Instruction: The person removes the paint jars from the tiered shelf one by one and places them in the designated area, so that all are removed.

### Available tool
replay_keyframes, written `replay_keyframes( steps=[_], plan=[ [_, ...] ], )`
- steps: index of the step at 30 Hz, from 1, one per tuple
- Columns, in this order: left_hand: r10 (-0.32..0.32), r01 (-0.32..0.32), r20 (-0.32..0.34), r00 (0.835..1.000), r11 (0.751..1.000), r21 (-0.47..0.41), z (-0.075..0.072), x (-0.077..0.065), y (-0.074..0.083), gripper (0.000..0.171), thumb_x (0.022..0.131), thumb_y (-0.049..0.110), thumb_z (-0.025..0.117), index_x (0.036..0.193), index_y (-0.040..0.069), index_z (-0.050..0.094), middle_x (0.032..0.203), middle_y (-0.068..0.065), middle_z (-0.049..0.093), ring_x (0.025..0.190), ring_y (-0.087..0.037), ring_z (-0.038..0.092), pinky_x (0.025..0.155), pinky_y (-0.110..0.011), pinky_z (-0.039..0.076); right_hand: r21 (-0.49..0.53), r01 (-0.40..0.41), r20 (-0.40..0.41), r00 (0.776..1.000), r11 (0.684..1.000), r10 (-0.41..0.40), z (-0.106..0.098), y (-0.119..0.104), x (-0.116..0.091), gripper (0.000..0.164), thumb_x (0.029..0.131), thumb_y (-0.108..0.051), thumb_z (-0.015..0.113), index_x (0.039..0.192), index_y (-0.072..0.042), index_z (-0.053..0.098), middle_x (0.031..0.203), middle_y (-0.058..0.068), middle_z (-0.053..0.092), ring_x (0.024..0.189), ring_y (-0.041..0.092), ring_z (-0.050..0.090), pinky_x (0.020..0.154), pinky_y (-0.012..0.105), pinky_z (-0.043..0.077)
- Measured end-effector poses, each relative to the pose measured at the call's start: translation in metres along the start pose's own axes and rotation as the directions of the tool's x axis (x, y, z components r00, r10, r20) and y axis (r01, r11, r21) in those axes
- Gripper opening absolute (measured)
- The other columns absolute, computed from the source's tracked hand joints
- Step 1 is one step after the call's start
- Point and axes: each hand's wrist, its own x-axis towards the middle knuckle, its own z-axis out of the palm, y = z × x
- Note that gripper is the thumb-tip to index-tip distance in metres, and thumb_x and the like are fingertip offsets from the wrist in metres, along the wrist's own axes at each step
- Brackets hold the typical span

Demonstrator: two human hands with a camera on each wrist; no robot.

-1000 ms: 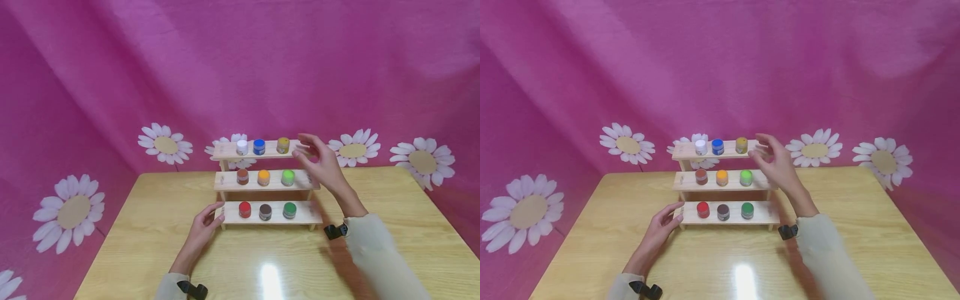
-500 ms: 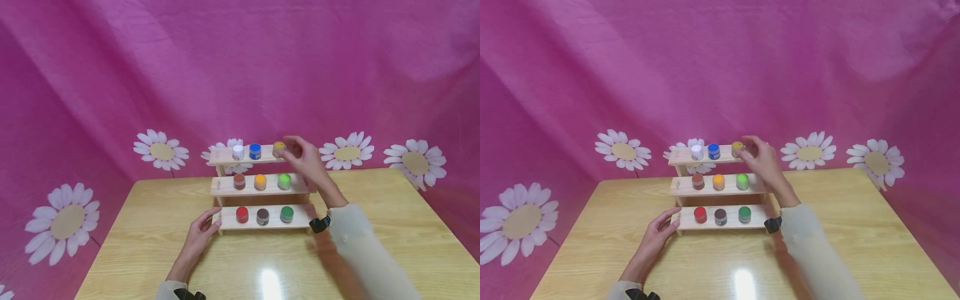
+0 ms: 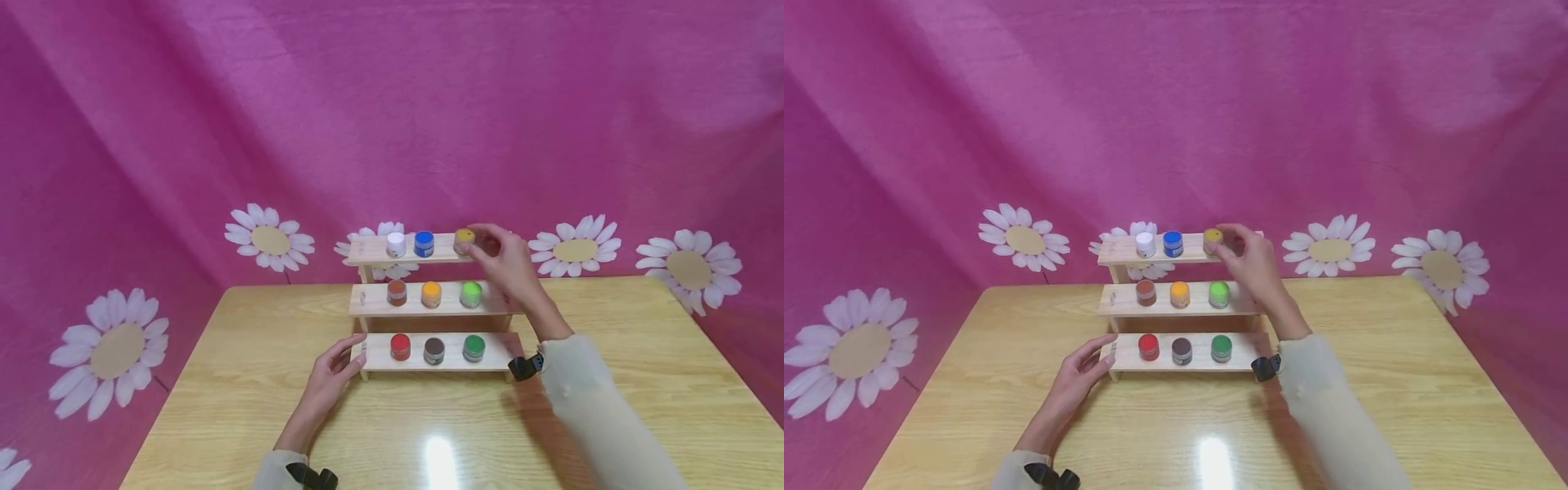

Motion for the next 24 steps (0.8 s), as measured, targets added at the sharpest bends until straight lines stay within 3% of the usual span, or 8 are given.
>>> replay_keyframes(
  steps=[5,12,19,24],
  plan=[
    [0.015,-0.014,0.014,1.0,1.0,-0.008,0.0,0.001,-0.001,0.039,0.099,0.009,0.069,0.138,0.006,0.064,0.15,-0.015,0.052,0.142,-0.033,0.044,0.119,-0.044,0.035,0.037,0.024,-0.033,0.999,0.999,-0.022,-0.006,-0.001,-0.005,0.042,0.097,-0.032,0.074,0.131,-0.009,0.068,0.109,0.009,0.07,0.096,0.022,0.064,0.08,0.018,0.052],
    [0.005,-0.005,0.01,1.0,1.0,-0.023,-0.001,0.0,0.0,0.039,0.099,0.006,0.068,0.138,0.004,0.063,0.151,-0.017,0.051,0.142,-0.034,0.045,0.119,-0.047,0.034,0.064,0.057,-0.072,0.996,0.996,-0.052,-0.019,0.0,-0.021,0.041,0.095,-0.031,0.076,0.128,-0.007,0.069,0.108,0.009,0.071,0.098,0.019,0.065,0.085,0.017,0.052],
    [0.012,-0.012,0.012,1.0,1.0,-0.012,-0.001,-0.001,0.001,0.039,0.099,0.007,0.068,0.138,0.004,0.063,0.15,-0.016,0.052,0.143,-0.034,0.043,0.119,-0.047,0.034,0.128,0.158,-0.155,0.978,0.979,-0.137,-0.035,-0.008,-0.045,0.036,0.092,-0.002,0.076,0.127,0.004,0.068,0.111,0.019,0.07,0.099,0.005,0.064,0.089,0.011,0.051],
    [0.02,-0.02,0.013,1.0,1.0,0.0,-0.001,0.0,0.0,0.038,0.1,0.008,0.068,0.138,0.006,0.064,0.148,-0.014,0.054,0.142,-0.033,0.045,0.119,-0.046,0.035,0.116,0.16,-0.202,0.97,0.98,-0.135,-0.043,-0.004,-0.059,0.035,0.091,0.003,0.075,0.125,0.006,0.068,0.11,0.02,0.069,0.096,0.003,0.064,0.086,0.012,0.052]
  ],
)
